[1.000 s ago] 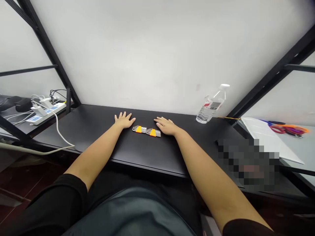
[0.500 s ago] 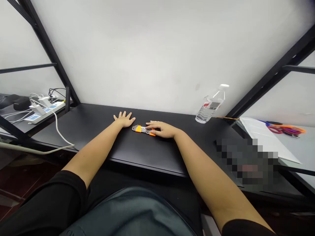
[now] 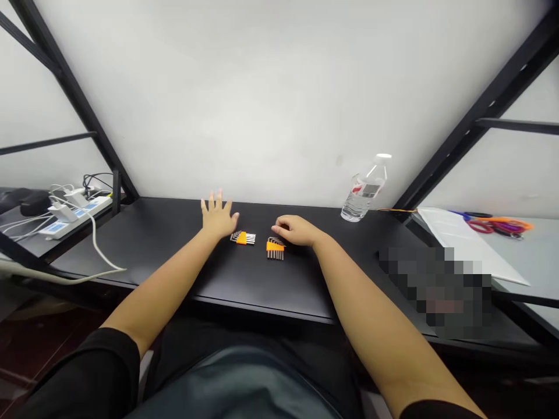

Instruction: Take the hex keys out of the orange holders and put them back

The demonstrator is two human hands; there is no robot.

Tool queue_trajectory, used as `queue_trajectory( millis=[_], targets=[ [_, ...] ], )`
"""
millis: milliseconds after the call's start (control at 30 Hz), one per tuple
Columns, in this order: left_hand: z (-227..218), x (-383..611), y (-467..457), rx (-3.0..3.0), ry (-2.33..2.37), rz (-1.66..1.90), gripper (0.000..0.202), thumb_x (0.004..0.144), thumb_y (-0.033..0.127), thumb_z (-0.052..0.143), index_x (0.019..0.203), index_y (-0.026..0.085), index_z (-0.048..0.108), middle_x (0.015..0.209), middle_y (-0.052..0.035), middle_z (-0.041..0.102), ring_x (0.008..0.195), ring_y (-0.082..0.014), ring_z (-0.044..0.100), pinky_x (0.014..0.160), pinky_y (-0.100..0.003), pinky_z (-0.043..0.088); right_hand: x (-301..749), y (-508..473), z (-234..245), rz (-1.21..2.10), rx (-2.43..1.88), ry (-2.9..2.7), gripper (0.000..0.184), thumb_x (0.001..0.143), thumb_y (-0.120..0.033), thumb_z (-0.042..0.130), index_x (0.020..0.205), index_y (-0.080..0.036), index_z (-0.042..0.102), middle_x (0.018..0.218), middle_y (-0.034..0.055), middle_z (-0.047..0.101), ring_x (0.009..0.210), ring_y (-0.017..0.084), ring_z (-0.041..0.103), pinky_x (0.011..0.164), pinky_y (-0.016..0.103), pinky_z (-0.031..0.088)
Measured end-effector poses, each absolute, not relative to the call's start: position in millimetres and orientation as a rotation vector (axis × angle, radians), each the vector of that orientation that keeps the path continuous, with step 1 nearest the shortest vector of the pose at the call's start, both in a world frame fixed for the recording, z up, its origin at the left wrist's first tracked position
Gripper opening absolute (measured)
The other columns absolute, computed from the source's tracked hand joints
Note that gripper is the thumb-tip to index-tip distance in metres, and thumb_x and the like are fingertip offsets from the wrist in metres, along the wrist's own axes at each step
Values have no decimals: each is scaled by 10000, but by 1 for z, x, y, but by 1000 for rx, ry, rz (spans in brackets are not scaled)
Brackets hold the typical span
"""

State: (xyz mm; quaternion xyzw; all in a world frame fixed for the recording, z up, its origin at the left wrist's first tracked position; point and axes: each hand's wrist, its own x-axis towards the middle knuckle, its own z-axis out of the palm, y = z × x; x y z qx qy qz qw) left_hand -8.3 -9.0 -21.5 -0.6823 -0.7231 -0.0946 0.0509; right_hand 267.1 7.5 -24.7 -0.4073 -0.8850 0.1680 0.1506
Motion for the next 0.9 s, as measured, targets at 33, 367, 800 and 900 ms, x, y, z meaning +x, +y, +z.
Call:
queue_trajectory(
  millis=[33,367,800,900],
  targets=[
    [-16,6,-18,-2157,-2143,-306,825,912,710,371,1591,242,329,1716,-89,111,1573,-401,-31,1245,-607,-18,268,7,-24,516,-1111,-2556,338,928,-518,538,945,-230,715,941,57,692,802,199,599,729,319,453],
    [-8,105,-56,-2662,-2035,-158,585,574,736,782,851,225,713,967,-166,743,994,-388,688,856,-431,486,293,15,-26,788,-1264,-2602,366,785,-553,690,969,-240,736,819,12,692,705,174,598,615,284,441],
    [-20,89,-47,-2849,-2042,-284,355,661,586,744,727,239,716,773,-73,710,740,-280,686,615,-336,475,285,5,-23,961,-1016,-2554,296,869,-469,607,1020,-227,685,1043,53,739,900,206,656,810,332,512],
    [-25,81,-43,-2907,-1989,-531,306,737,529,710,780,226,732,782,-57,718,737,-250,681,619,-319,481,283,5,-23,974,-1005,-2482,401,882,-567,577,1026,-213,700,1014,52,743,890,209,653,824,340,502]
  ],
)
